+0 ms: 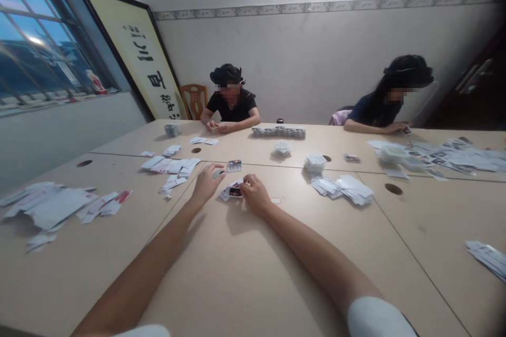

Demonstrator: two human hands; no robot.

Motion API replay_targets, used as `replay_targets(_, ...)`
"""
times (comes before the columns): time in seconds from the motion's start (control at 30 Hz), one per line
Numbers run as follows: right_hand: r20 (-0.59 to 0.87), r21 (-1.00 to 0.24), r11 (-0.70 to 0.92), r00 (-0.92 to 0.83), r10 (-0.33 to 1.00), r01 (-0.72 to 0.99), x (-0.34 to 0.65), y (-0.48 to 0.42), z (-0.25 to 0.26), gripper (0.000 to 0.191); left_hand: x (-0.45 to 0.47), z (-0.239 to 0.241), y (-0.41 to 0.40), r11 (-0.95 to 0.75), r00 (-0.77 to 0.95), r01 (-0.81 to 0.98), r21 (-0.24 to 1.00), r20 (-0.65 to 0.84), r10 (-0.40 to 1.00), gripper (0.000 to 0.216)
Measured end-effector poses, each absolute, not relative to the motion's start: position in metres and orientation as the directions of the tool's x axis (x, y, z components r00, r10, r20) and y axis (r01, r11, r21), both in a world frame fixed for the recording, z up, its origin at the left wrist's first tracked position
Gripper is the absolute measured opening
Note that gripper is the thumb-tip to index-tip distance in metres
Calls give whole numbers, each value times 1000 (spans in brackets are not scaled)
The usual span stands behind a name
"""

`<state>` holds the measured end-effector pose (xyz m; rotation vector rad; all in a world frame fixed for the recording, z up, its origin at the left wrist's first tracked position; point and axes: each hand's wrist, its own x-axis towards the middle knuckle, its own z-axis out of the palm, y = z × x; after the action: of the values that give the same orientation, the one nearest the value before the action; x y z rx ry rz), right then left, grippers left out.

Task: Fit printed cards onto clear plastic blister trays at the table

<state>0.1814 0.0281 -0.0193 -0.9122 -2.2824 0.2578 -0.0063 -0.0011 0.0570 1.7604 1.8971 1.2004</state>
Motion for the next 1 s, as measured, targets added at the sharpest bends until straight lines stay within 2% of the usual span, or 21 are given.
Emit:
replay_targets(0.2, 523, -566, 649, -387, 759, 508, 189, 7, -16, 16, 4, 21, -31, 54, -336, 333, 941, 65, 940, 27)
replay_targets(0.3, 529, -680, 598, -282, 801, 423, 200, -16, -14, 22, 22, 10, -39, 67, -293, 157, 985, -19, 956, 30)
replay_targets(0.47, 471, -849, 482, -103, 876, 217, 230, -47, -12, 23, 59, -4, -34, 62, -133, -38, 997, -66, 989, 25)
replay_targets(0.73, 315, -944, 329, 205, 927, -34, 264, -15, -19, 23, 120, -24, 13, -18, -58, -186, 982, 7, 998, 28)
replay_targets(1.0, 104, -976, 140, 212, 972, -165, 286, 5, -22, 33, 111, -31, 27, 30, -26, -192, 981, -35, 999, 31)
